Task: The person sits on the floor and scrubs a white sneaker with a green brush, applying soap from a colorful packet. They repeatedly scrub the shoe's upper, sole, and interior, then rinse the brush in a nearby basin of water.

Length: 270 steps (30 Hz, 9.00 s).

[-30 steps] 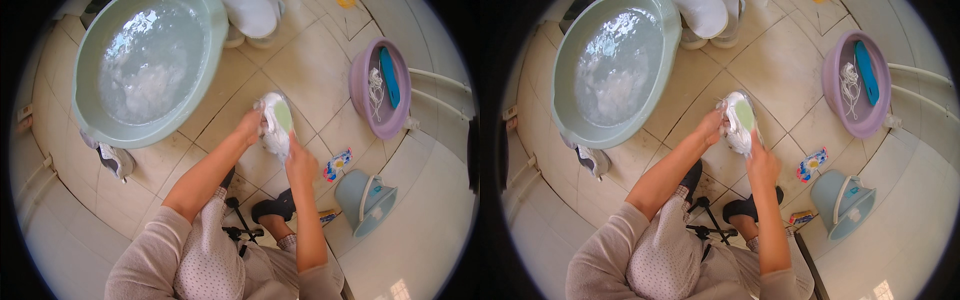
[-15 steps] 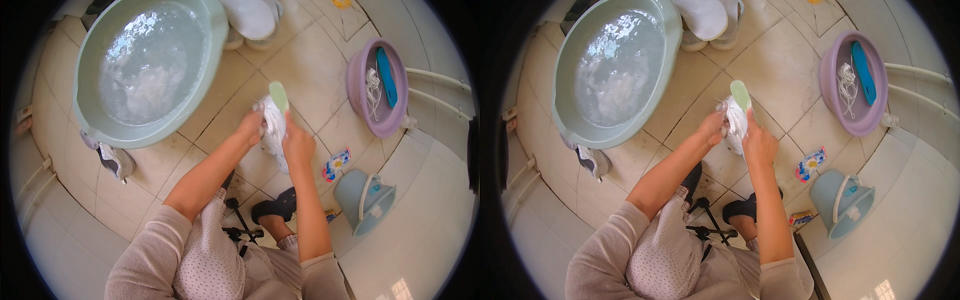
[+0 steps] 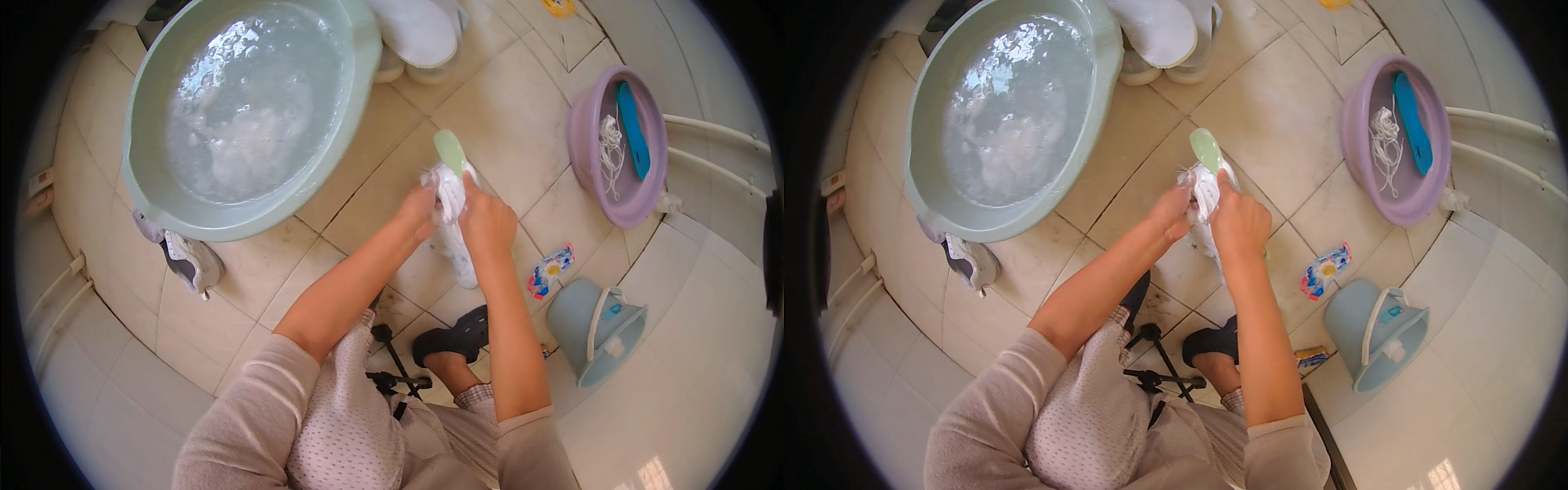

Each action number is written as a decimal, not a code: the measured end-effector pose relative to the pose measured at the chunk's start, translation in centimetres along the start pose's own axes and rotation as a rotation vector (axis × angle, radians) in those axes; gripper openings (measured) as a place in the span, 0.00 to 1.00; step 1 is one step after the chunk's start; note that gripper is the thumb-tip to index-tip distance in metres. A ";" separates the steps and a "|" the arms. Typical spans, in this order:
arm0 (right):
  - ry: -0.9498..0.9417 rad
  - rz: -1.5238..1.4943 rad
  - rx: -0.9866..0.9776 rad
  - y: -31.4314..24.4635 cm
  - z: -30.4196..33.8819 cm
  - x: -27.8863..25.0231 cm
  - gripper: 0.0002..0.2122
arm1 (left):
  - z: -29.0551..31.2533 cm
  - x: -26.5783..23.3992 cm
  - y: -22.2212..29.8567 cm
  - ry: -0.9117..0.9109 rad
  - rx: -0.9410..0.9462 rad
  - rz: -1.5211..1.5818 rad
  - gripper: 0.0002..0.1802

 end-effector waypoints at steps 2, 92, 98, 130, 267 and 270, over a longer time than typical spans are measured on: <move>-0.031 -0.013 -0.005 0.4 0.9 0.2 0.23 | 0.0 -0.3 -0.1 0.012 -0.002 0.035 0.21; 0.008 -0.353 0.170 15.3 10.9 8.8 0.25 | 0.3 -0.7 -0.5 0.029 0.047 -0.381 0.25; -0.003 -0.408 0.016 10.1 9.3 8.1 0.24 | 2.6 1.4 -2.6 0.154 0.049 -0.409 0.22; 0.109 -0.685 0.205 14.4 14.0 8.7 0.21 | 5.9 2.4 1.3 -0.241 0.560 -2.038 0.26; 0.032 -0.374 0.033 13.8 13.4 3.4 0.30 | 6.8 7.0 -0.5 -0.059 -0.115 -0.853 0.21; 0.028 -0.342 0.026 13.0 13.7 3.7 0.29 | 6.8 6.5 -1.2 -0.052 -0.111 -0.860 0.22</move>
Point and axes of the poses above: each hand's wrist, its own z-axis away from the middle knuckle, its own x-axis out of the palm, y = z × x, the point moved 4 cm from there along -z, towards the middle knuckle, and after that the axes turned 13 degrees about z, right-handed, at the moved point
